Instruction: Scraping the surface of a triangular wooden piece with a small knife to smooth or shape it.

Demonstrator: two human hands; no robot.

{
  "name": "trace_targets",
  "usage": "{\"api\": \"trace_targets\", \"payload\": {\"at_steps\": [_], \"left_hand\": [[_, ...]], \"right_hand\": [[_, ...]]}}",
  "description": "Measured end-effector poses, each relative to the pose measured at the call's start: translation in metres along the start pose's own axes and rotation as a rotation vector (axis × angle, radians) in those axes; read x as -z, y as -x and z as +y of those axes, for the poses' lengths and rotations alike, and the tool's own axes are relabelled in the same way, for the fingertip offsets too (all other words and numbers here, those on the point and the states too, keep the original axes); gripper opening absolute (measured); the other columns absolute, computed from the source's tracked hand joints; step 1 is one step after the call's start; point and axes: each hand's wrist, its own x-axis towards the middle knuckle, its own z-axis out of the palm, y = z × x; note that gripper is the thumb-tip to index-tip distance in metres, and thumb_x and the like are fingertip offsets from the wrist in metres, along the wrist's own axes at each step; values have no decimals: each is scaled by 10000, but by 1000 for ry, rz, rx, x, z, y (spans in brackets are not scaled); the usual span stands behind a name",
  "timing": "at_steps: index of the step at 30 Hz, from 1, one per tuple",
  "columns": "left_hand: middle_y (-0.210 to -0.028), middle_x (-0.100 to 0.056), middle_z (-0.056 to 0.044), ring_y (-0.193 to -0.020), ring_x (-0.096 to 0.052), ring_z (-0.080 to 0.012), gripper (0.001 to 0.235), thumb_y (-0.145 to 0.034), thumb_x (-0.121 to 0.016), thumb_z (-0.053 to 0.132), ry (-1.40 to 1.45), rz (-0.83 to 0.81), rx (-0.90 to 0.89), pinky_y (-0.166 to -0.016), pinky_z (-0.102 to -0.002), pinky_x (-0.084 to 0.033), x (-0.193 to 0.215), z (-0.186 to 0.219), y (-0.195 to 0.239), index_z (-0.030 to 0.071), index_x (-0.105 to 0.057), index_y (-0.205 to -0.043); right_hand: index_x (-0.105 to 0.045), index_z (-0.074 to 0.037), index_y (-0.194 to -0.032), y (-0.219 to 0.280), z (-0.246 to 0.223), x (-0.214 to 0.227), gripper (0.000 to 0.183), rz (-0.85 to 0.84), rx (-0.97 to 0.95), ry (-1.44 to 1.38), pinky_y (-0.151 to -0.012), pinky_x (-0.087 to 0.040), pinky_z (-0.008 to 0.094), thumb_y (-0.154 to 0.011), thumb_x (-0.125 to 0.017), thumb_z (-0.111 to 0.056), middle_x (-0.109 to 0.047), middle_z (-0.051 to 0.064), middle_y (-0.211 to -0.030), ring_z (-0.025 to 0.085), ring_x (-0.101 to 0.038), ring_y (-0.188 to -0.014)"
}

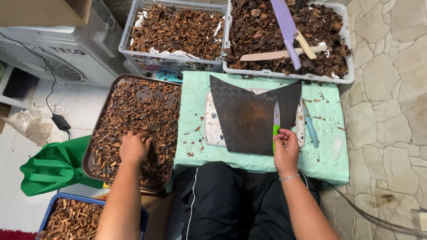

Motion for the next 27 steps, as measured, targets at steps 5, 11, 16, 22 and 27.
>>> {"api": "trace_targets", "payload": {"at_steps": [5,11,16,22,27], "left_hand": [[-1304,-627,-44,-1297,-551,-324,228,-945,-728,404,30,94,-2,-1013,-449,-535,-7,2,-2,256,-798,-1104],[-1038,-735,-113,-1078,-646,-350,159,-859,-827,199,327,264,-159,-937,-480,-565,17,22,18,138,-810,-1006],[-963,-767,-156,-940,-738,-340,158,-931,-746,89,757,227,-297,-828,-425,-598,61,93,60,120,-830,-1062],[-985,-781,-120,-893,-709,-284,194,-954,-708,143,861,116,-493,-810,-404,-571,44,189,67,134,-807,-1121],[-956,-782,-131,-940,-688,-355,264,-910,-728,162,742,17,-613,-873,-449,-561,10,272,85,134,-765,-1170]], "right_hand": [[-587,-27,-1225,-1,5,0,294,6,9,1,-816,-469,268,-939,-656,-34,-578,32,-976,89,-546,-854],[-610,-42,-1206,2,5,-2,287,25,1,12,-826,-465,254,-925,-667,-46,-592,20,-979,77,-535,-841],[-666,-116,-1162,-10,41,0,318,66,31,237,-871,-459,305,-866,-765,-179,-598,42,-1083,154,-554,-917],[-622,-239,-1341,-15,45,-5,550,-13,-50,559,-1133,-368,503,-815,-767,-311,-418,102,-1365,411,-477,-1294],[-594,-205,-1405,-14,34,-7,580,-80,-12,544,-1072,-472,476,-842,-725,-158,-553,128,-1234,407,-578,-1221]]}}
